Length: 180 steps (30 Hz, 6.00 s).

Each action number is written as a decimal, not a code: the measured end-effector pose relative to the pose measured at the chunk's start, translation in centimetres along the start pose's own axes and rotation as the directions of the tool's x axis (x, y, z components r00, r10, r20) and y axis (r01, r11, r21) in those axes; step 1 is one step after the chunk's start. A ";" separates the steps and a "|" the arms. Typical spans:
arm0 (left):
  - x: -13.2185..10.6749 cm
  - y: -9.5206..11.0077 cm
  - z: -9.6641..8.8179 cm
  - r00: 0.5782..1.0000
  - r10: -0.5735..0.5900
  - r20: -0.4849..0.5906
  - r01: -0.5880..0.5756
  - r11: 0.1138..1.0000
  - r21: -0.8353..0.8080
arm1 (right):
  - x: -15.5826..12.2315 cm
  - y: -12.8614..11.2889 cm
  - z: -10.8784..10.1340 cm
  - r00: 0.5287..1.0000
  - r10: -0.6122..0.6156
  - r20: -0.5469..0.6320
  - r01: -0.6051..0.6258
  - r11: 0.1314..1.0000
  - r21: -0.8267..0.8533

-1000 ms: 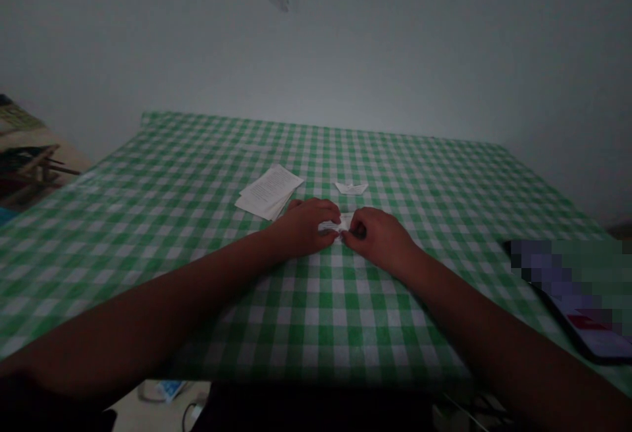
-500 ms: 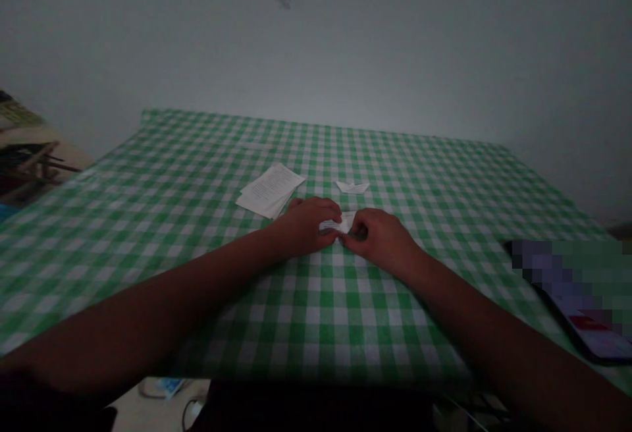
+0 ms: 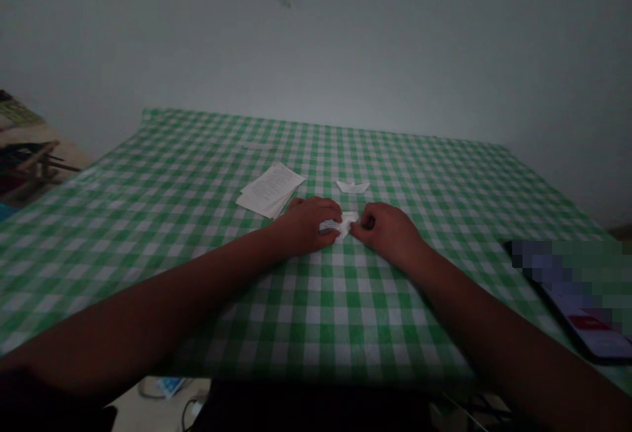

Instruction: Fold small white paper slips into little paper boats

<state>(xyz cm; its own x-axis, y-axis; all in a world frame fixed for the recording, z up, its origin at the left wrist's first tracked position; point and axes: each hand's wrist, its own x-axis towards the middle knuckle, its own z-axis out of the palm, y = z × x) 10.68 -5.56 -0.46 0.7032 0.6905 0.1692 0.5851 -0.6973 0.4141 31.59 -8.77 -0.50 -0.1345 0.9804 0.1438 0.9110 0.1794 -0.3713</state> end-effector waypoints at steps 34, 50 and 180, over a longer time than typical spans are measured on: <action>-0.2 -1.2 -3.6 0.924 0.259 0.281 -0.302 0.945 0.122 | -1.7 -0.2 -3.2 0.831 -0.509 0.224 0.500 0.860 0.103; -0.2 -1.8 -3.3 0.938 0.196 0.285 -0.225 0.972 0.072 | -3.3 -1.8 -2.7 0.875 -0.417 0.245 0.460 0.875 -0.150; -1.1 -0.5 -2.5 0.957 0.146 0.252 -0.195 0.964 0.180 | -1.8 -0.2 -3.4 0.978 -0.115 0.175 0.176 0.901 -0.395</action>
<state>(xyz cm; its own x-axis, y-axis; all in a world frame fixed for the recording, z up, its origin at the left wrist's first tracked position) 8.60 -5.43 1.41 0.8601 0.5102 -0.0031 0.4999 -0.8414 0.2055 33.01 -10.87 2.47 -0.3042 0.9523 0.0228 0.9516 0.3027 0.0531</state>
